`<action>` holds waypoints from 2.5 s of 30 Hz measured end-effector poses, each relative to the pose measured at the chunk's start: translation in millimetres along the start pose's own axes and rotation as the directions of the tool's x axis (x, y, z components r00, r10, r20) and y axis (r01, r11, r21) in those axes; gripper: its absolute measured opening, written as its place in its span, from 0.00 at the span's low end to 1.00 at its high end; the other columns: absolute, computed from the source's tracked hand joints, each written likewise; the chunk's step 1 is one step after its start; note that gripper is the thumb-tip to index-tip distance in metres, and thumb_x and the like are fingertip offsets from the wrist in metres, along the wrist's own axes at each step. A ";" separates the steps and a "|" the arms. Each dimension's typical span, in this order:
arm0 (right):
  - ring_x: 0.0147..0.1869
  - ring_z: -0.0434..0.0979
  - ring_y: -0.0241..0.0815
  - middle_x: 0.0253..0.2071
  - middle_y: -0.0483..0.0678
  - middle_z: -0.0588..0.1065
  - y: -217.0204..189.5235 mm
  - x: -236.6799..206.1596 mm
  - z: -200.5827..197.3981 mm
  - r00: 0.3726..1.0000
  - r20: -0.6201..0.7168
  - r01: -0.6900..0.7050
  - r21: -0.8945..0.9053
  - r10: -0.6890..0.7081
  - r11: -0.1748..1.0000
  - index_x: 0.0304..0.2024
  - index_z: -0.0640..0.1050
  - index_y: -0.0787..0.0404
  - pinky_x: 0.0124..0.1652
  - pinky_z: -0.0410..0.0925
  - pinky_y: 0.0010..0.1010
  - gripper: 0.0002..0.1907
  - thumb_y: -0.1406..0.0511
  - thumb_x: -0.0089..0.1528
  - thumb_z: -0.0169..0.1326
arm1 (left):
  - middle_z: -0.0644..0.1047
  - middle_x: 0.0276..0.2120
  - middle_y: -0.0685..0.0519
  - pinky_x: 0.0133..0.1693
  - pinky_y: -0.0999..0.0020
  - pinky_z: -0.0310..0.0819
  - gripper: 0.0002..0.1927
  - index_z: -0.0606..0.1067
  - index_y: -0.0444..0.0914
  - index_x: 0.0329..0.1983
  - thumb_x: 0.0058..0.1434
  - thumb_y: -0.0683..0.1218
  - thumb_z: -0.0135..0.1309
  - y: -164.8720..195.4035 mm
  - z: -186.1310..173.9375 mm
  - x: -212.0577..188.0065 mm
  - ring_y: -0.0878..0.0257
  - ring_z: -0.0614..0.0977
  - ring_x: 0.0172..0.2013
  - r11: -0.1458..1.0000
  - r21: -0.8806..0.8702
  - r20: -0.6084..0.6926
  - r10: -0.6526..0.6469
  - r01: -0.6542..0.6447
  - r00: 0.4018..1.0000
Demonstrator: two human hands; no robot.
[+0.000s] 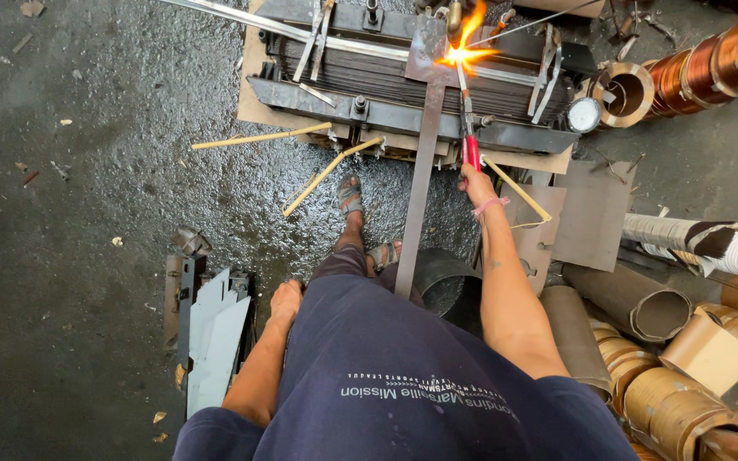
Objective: The person welds a metal frame using a welding torch, producing sparks and molten metal. They then use pliers to adjust and secure metal strips on the frame. The task involves precise hand movements and tool handling.
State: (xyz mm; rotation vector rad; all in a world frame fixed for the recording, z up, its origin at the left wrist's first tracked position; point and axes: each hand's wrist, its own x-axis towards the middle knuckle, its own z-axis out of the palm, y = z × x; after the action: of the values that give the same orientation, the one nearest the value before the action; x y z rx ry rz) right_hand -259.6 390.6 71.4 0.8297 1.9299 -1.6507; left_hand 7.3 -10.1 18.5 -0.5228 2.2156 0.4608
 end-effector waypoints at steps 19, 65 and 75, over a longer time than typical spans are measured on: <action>0.30 0.68 0.33 0.27 0.43 0.71 0.8 -1.9 -0.7 1.000 -0.029 -0.011 -0.091 0.008 0.996 0.31 0.76 0.63 0.33 0.57 0.27 0.18 0.54 0.58 0.51 | 0.78 0.52 0.35 0.55 0.52 0.74 0.18 0.80 0.38 0.50 0.65 0.51 0.49 -0.9 1.4 0.3 0.41 0.80 0.54 1.000 -0.007 0.007 0.002 -0.002 1.000; 0.30 0.67 0.34 0.29 0.45 0.71 1.7 -2.2 0.0 0.999 -0.032 -0.027 -0.039 0.026 0.999 0.31 0.75 0.64 0.33 0.60 0.28 0.17 0.56 0.58 0.52 | 0.77 0.54 0.36 0.56 0.52 0.73 0.18 0.80 0.41 0.53 0.66 0.52 0.48 -0.6 2.1 -0.8 0.42 0.78 0.56 1.000 -0.016 0.021 -0.017 0.017 1.000; 0.30 0.69 0.33 0.30 0.44 0.72 -0.1 -0.6 -0.4 1.000 -0.018 -0.002 -0.051 0.001 0.999 0.31 0.75 0.64 0.33 0.60 0.27 0.17 0.55 0.57 0.51 | 0.78 0.53 0.37 0.56 0.52 0.73 0.18 0.80 0.40 0.53 0.67 0.51 0.47 0.2 0.2 -0.2 0.42 0.79 0.56 1.000 -0.013 0.027 -0.017 0.018 0.999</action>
State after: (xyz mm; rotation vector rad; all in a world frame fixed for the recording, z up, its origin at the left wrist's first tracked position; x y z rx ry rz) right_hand -259.2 390.9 72.1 0.8285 1.9743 -1.5910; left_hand 7.5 -9.8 18.5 -0.5396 2.1823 0.4704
